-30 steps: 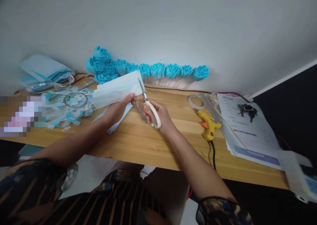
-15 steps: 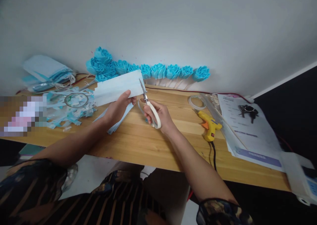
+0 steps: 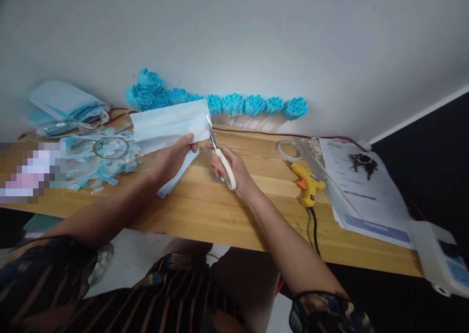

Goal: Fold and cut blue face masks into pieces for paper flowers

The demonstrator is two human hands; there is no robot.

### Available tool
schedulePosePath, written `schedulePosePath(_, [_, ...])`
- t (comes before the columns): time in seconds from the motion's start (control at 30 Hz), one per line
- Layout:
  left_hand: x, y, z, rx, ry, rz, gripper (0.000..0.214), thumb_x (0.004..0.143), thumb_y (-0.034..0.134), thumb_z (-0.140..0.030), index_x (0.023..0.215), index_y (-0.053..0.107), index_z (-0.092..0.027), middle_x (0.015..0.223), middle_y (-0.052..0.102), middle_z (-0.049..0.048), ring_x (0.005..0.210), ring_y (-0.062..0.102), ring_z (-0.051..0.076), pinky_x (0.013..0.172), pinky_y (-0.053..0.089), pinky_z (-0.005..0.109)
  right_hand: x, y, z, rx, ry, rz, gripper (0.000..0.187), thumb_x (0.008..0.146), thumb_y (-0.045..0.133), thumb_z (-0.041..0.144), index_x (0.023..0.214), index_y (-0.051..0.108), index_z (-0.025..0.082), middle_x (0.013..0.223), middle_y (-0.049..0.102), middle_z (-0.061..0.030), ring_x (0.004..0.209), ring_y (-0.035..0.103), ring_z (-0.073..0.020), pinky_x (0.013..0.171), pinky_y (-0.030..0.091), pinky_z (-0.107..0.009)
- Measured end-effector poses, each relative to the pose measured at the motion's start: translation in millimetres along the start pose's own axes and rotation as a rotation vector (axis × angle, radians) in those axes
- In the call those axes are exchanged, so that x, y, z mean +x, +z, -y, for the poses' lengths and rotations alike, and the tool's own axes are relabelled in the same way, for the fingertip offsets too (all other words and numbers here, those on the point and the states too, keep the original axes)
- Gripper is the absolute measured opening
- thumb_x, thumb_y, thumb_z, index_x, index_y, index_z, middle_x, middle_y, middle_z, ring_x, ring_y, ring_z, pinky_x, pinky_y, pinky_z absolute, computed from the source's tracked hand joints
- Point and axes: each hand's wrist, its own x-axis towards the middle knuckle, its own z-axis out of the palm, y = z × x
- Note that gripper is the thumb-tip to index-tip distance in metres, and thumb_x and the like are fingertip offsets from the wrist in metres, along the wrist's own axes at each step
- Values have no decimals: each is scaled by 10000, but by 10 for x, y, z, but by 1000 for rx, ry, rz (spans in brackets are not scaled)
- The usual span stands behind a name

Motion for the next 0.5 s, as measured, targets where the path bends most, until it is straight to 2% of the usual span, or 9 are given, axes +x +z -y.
schedulePosePath(0.1, [7, -8, -8, -46, 38, 0, 404, 921, 472, -537, 637, 476, -250, 900, 708, 83, 1026, 657, 274, 1067, 488, 415, -12, 6, 10, 6, 14, -13, 719, 767, 745, 789, 1196, 646, 220, 756, 563, 38, 574, 503, -104, 516, 394, -260])
schedulePosePath(0.23, [7, -8, -6, -45, 0, 8, 394, 928, 472, -508, 628, 466, -252, 895, 707, 89, 1019, 646, 273, 1077, 484, 412, -17, 5, 10, 21, 23, 3, 697, 788, 740, 776, 1196, 644, 220, 754, 561, 36, 584, 508, -107, 523, 397, -263])
schedulePosePath(0.5, [-14, 19, 63, -70, -14, 42, 402, 879, 547, -572, 635, 523, -253, 852, 700, 52, 975, 652, 271, 1071, 477, 415, -3, -19, -20, 19, 27, 13, 731, 780, 735, 793, 1217, 633, 217, 785, 608, 24, 588, 542, -107, 527, 412, -259])
